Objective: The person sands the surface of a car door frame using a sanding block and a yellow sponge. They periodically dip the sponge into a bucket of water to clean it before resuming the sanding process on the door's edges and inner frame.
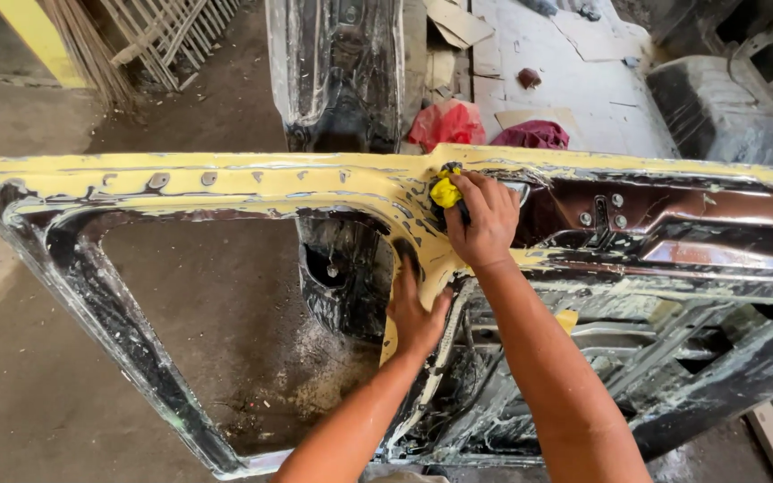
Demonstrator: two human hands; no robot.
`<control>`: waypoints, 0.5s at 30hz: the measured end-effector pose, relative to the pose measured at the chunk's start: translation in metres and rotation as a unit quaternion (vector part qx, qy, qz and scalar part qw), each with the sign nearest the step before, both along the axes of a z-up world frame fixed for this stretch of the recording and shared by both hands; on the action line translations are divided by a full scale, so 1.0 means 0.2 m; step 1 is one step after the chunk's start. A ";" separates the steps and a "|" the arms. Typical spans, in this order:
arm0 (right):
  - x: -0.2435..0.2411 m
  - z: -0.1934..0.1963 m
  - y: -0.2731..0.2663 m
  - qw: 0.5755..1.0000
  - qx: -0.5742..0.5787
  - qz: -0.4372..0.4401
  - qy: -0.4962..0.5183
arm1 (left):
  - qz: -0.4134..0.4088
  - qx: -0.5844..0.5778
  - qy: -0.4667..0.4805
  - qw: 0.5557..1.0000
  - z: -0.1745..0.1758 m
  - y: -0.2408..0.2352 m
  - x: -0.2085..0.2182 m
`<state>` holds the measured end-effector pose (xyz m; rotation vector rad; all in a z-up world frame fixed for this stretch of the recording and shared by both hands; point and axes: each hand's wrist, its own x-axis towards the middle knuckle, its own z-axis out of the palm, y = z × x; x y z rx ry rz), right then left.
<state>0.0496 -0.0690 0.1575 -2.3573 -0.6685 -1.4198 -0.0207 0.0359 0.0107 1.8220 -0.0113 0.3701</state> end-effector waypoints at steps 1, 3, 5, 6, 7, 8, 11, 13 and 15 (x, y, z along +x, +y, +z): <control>0.01 0.00 -0.01 1.000 -0.001 0.004 0.000 | 0.004 -0.001 0.000 1.000 -0.07 0.00 -0.03; 0.02 -0.01 -0.01 1.000 0.007 0.014 -0.001 | 0.001 0.058 0.059 0.997 -0.21 0.01 -0.11; 0.02 -0.03 -0.01 1.000 0.011 0.018 -0.002 | -0.008 0.064 0.080 0.995 -0.31 0.00 -0.07; 0.03 -0.03 -0.01 1.000 0.016 0.015 -0.004 | -0.023 0.071 0.100 0.992 -0.36 0.00 -0.04; 0.03 -0.03 -0.01 1.000 0.013 0.019 -0.004 | -0.019 0.067 0.101 0.992 -0.31 -0.01 -0.01; 0.03 -0.03 -0.01 1.000 0.010 0.016 -0.001 | -0.020 -0.028 0.053 0.998 -0.27 -0.03 0.02; 0.02 -0.02 -0.02 1.000 0.005 0.014 0.000 | -0.018 -0.134 -0.005 0.991 -0.02 -0.04 0.06; 0.02 -0.02 -0.02 1.000 0.001 0.017 0.001 | -0.013 -0.147 -0.013 0.989 0.03 -0.06 0.03; 0.02 -0.02 -0.02 1.000 -0.002 0.024 -0.003 | 0.002 -0.095 -0.028 0.995 -0.06 -0.09 0.00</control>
